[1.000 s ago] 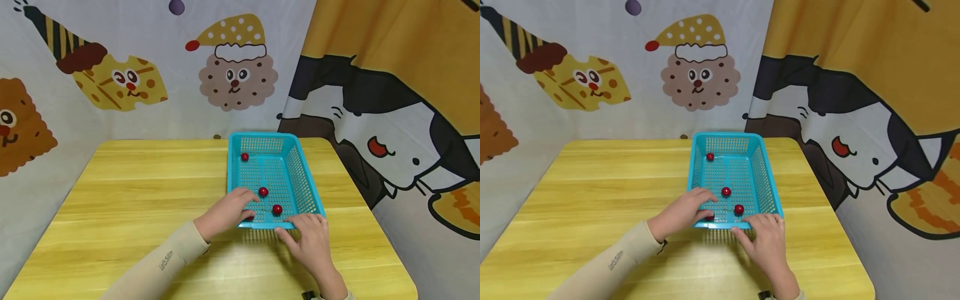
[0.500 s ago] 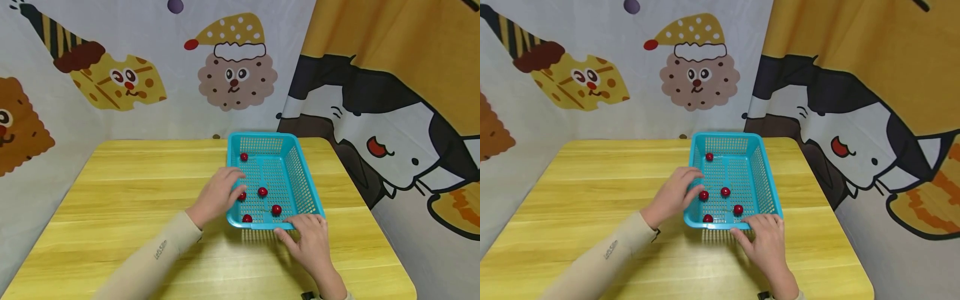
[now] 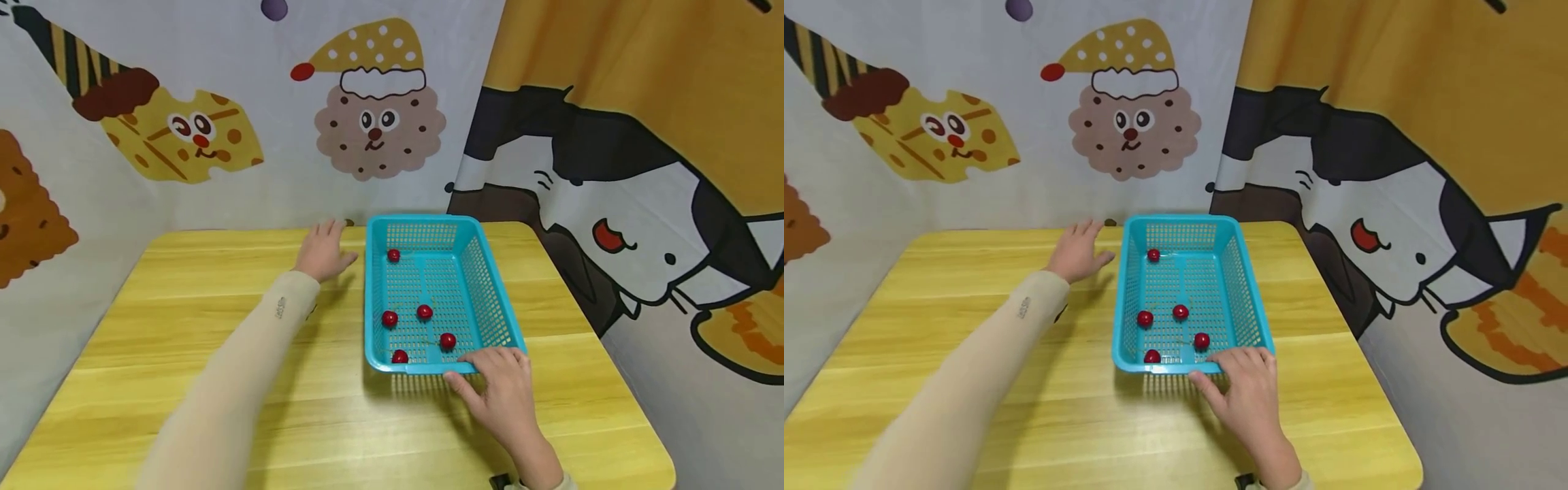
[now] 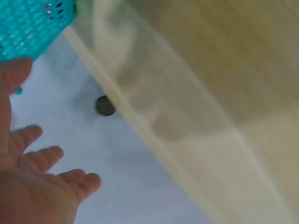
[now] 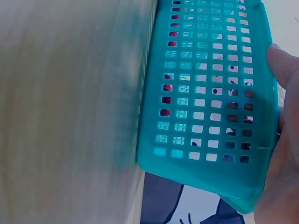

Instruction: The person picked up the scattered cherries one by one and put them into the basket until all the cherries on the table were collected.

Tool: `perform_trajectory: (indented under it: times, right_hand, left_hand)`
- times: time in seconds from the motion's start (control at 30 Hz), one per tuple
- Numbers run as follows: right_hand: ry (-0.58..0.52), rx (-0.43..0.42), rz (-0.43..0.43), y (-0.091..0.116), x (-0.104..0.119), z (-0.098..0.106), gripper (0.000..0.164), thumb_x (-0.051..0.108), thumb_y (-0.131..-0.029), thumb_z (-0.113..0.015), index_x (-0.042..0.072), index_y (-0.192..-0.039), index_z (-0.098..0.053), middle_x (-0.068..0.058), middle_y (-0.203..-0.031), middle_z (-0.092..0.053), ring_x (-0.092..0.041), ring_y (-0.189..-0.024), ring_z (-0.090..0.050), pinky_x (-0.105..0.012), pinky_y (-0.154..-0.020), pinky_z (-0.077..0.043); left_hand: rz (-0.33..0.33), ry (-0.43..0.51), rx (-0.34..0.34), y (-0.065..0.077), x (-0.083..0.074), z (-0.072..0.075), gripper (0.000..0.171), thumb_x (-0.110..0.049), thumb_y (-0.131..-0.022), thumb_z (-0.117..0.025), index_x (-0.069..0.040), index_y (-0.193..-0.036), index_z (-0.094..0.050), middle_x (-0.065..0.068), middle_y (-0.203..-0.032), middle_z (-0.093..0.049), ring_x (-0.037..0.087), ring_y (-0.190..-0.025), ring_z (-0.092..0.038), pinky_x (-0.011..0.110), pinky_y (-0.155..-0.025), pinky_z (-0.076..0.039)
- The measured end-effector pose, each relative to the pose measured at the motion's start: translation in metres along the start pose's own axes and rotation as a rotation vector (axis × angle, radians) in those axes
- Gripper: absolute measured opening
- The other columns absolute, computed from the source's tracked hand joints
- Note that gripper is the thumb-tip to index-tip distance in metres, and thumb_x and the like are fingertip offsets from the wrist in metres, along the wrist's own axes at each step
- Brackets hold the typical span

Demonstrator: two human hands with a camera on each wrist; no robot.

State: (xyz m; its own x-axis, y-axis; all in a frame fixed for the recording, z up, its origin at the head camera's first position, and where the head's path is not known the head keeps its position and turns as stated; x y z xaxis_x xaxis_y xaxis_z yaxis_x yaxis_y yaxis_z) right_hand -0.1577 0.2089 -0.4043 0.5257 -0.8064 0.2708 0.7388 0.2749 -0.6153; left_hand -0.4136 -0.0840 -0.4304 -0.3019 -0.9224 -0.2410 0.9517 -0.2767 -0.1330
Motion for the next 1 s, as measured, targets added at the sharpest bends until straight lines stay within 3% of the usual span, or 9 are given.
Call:
perform_trajectory:
  times: [0.13,0.23,0.33,0.47,0.53,0.7,0.8,0.93,1.0]
  right_hand:
    - [0.002,0.004,-0.003,0.0,0.001,-0.002,0.036,0.051,-0.081,-0.074,0.016,-0.09,-0.071,0.004,-0.088,-0.07,-0.02,-0.089,-0.056,-0.051,-0.085,-0.033]
    - [-0.001,0.011,-0.009,0.001,0.001,-0.003,0.037,0.051,-0.081,-0.073,0.015,-0.09,-0.071,0.004,-0.088,-0.07,-0.02,-0.089,-0.056,-0.051,-0.084,-0.033]
    - [-0.002,0.014,-0.009,0.002,0.001,-0.003,0.038,0.053,-0.083,-0.072,0.016,-0.09,-0.071,0.004,-0.088,-0.069,-0.02,-0.088,-0.055,-0.05,-0.084,-0.033]
    - [-0.009,0.008,-0.004,0.0,0.002,-0.002,0.036,0.052,-0.082,-0.072,0.017,-0.089,-0.071,0.004,-0.088,-0.07,-0.02,-0.087,-0.055,-0.05,-0.084,-0.033]
    - [-0.011,0.007,-0.005,-0.001,0.002,-0.002,0.035,0.052,-0.082,-0.073,0.017,-0.089,-0.071,0.005,-0.088,-0.069,-0.02,-0.087,-0.055,-0.05,-0.084,-0.033]
    - [-0.002,0.004,-0.015,-0.001,0.001,0.0,0.036,0.051,-0.081,-0.074,0.016,-0.089,-0.071,0.004,-0.088,-0.069,-0.02,-0.088,-0.055,-0.051,-0.084,-0.033]
    - [0.005,0.003,-0.018,-0.002,0.001,0.0,0.036,0.05,-0.08,-0.075,0.015,-0.09,-0.071,0.003,-0.088,-0.07,-0.02,-0.089,-0.055,-0.051,-0.085,-0.033]
    - [0.006,0.007,-0.021,-0.002,0.001,-0.001,0.036,0.048,-0.079,-0.076,0.014,-0.091,-0.071,0.003,-0.089,-0.07,-0.021,-0.09,-0.056,-0.052,-0.086,-0.033]
    - [0.007,0.011,-0.024,-0.001,0.001,-0.001,0.037,0.049,-0.08,-0.075,0.015,-0.091,-0.071,0.003,-0.089,-0.07,-0.021,-0.091,-0.056,-0.053,-0.087,-0.032]
  left_hand:
    - [0.044,-0.007,0.102,-0.007,0.003,-0.028,0.082,-0.054,-0.093,-0.059,-0.01,-0.155,-0.029,0.02,-0.156,-0.024,0.046,-0.137,-0.015,0.058,-0.115,-0.017]
    - [0.065,0.01,0.175,-0.007,0.001,-0.047,0.078,-0.053,-0.095,-0.057,-0.012,-0.156,-0.028,0.019,-0.157,-0.022,0.048,-0.136,-0.016,0.06,-0.113,-0.022]
    - [0.084,0.035,0.213,-0.006,-0.001,-0.057,0.075,-0.047,-0.097,-0.058,-0.012,-0.155,-0.029,0.019,-0.157,-0.021,0.047,-0.136,-0.017,0.061,-0.112,-0.024]
    - [0.078,0.041,0.2,-0.006,-0.007,-0.06,0.07,-0.038,-0.096,-0.062,-0.01,-0.153,-0.034,0.017,-0.155,-0.028,0.043,-0.135,-0.025,0.057,-0.112,-0.027]
    - [0.047,0.086,0.189,-0.006,-0.015,-0.062,0.064,-0.034,-0.094,-0.064,-0.009,-0.149,-0.041,0.017,-0.149,-0.04,0.039,-0.131,-0.035,0.055,-0.11,-0.033]
    - [-0.143,0.147,0.111,0.001,-0.045,-0.065,0.038,-0.028,-0.094,-0.061,-0.006,-0.125,-0.062,0.016,-0.12,-0.064,0.034,-0.111,-0.054,0.05,-0.099,-0.046]
    - [-0.243,0.092,0.037,0.011,-0.06,-0.06,0.034,-0.024,-0.094,-0.06,-0.003,-0.12,-0.067,0.017,-0.116,-0.066,0.033,-0.108,-0.056,0.048,-0.101,-0.045]
    - [-0.231,-0.002,0.037,0.023,-0.064,-0.059,0.036,-0.021,-0.097,-0.056,0.002,-0.123,-0.064,0.02,-0.12,-0.063,0.033,-0.109,-0.052,0.046,-0.103,-0.042]
    - [-0.179,0.002,0.064,0.027,-0.061,-0.06,0.033,-0.018,-0.098,-0.054,0.003,-0.122,-0.063,0.02,-0.118,-0.062,0.033,-0.106,-0.052,0.047,-0.1,-0.044]
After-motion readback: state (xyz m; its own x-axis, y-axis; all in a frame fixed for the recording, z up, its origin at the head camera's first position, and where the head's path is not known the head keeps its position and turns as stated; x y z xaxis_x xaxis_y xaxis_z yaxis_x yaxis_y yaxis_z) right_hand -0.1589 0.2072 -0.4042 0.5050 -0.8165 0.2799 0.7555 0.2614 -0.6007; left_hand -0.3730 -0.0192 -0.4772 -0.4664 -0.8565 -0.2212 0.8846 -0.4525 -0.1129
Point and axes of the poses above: each hand's wrist, its own y-axis away from the middle knuckle, its own z-axis out of the back of the hand, x = y × z, the point moved 9 cm from there along -y, towards the middle knuckle
